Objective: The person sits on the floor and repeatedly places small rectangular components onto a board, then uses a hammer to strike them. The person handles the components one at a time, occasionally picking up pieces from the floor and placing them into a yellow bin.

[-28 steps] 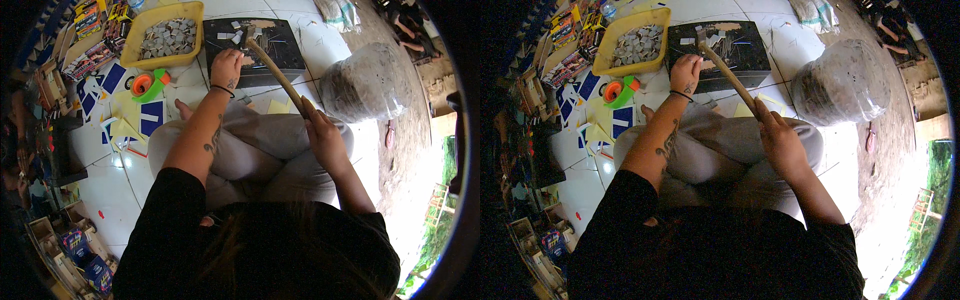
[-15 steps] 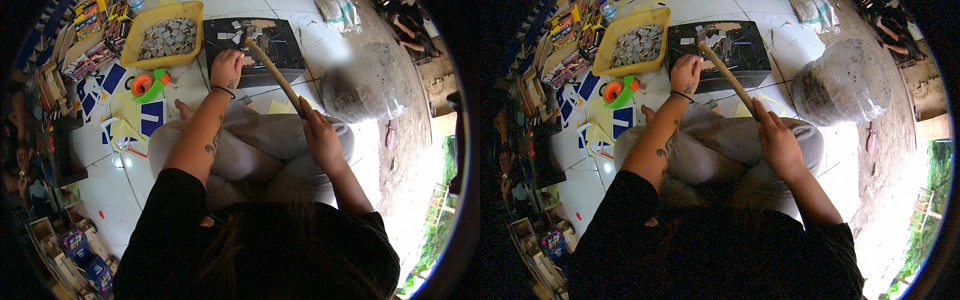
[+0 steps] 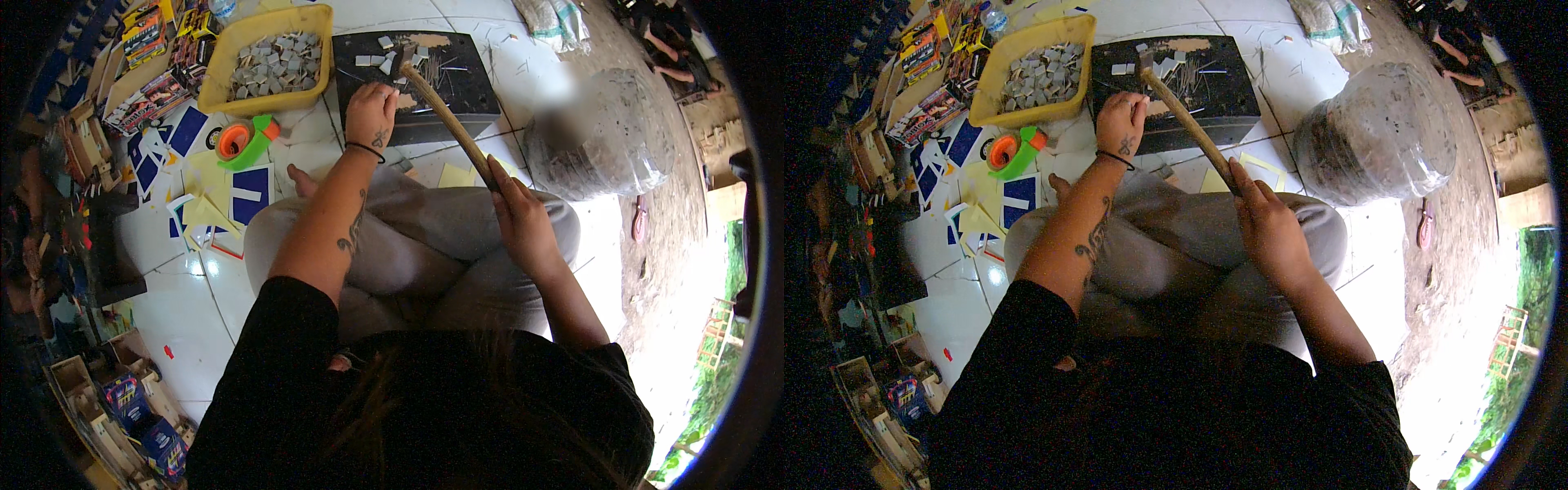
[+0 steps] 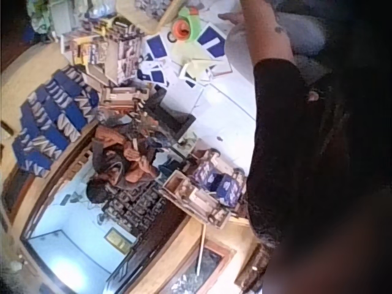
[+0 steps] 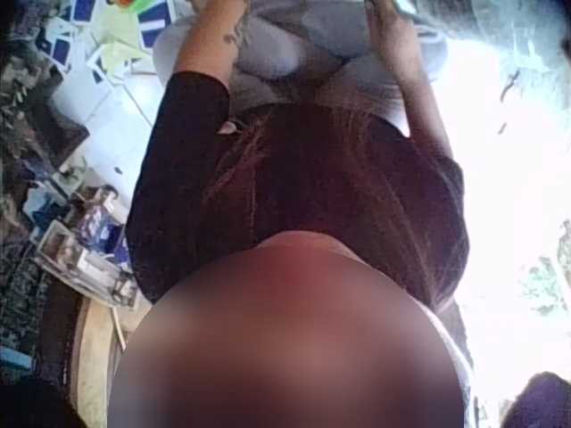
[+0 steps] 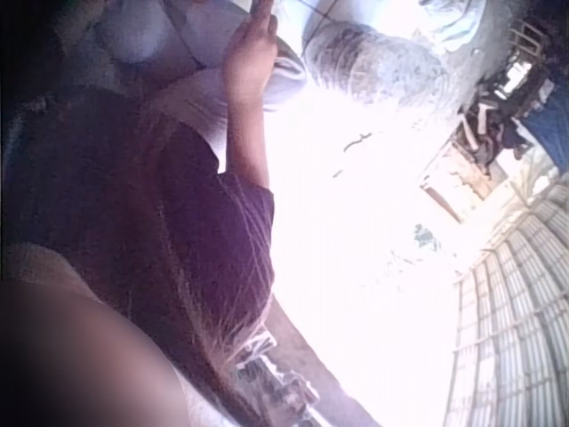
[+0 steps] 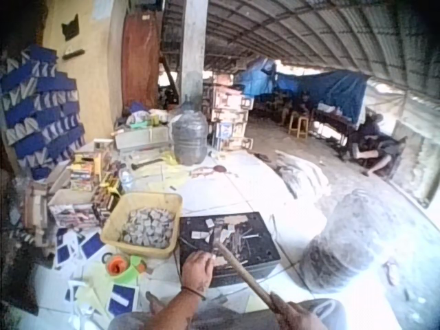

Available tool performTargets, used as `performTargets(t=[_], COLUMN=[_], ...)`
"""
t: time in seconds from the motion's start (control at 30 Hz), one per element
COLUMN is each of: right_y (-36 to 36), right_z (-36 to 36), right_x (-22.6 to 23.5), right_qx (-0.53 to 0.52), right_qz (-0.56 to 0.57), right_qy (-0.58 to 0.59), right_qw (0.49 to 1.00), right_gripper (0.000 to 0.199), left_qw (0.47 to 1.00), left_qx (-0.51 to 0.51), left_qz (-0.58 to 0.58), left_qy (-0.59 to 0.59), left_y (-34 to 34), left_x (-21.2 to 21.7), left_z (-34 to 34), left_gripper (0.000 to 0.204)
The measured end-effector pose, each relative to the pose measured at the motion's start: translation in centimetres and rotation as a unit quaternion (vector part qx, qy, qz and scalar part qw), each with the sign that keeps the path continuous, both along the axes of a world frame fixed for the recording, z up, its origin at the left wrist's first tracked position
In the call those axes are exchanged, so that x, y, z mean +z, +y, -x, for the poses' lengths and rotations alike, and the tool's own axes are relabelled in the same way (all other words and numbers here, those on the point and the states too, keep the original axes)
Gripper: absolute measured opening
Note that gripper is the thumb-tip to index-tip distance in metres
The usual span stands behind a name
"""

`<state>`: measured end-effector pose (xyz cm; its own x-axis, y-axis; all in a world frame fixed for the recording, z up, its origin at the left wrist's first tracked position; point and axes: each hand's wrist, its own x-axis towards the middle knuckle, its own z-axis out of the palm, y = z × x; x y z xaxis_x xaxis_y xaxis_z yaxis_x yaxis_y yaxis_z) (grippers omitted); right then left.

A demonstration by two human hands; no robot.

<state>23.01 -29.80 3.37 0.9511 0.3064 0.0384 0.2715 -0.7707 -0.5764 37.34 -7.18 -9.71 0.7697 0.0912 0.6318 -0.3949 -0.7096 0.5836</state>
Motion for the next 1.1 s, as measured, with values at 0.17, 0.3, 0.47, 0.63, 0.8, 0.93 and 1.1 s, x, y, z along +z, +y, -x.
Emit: performTargets(t=[0.17,0.3,0.47,0.63,0.8,0.93,1.1], right_y=[0.0,-0.9,-2.9,-3.4,-1.2,3.9,10.4], right_z=[0.2,-1.2,-7.8,-11.9,-12.7,-16.7,-20.9], right_x=[-0.2,-1.1,-3.6,-6.3,-5.6,-4.3,-5.9], right_qx=[0.000,-0.033,-0.066,-0.125,-0.136,0.023,0.045], right_qz=[-0.013,-0.046,0.001,0.111,0.236,0.187,0.312], right_qy=[-0.030,0.001,-0.103,-0.069,-0.204,-0.174,-0.133], right_qw=[0.999,0.998,0.993,0.984,0.940,0.966,0.940], right_gripper=[0.049,0.045,0.043,0.046,0.051,0.033,0.023], left_qw=[1.000,1.000,0.993,0.971,0.928,0.949,0.961], left_qx=[0.008,0.006,0.047,0.128,0.308,0.304,0.127], left_qz=[-0.015,-0.008,0.079,0.152,0.148,-0.063,-0.205], left_qy=[-0.005,0.007,0.074,0.131,0.148,0.048,0.133], left_y=[0.0,0.1,0.7,7.1,14.8,10.9,2.2], left_x=[0.0,0.4,1.1,1.8,3.0,2.9,3.8], left_z=[0.0,-0.1,-0.6,-2.7,-8.2,-8.5,-5.9], left_gripper=[0.014,0.013,0.016,0.033,0.050,0.069,0.028])
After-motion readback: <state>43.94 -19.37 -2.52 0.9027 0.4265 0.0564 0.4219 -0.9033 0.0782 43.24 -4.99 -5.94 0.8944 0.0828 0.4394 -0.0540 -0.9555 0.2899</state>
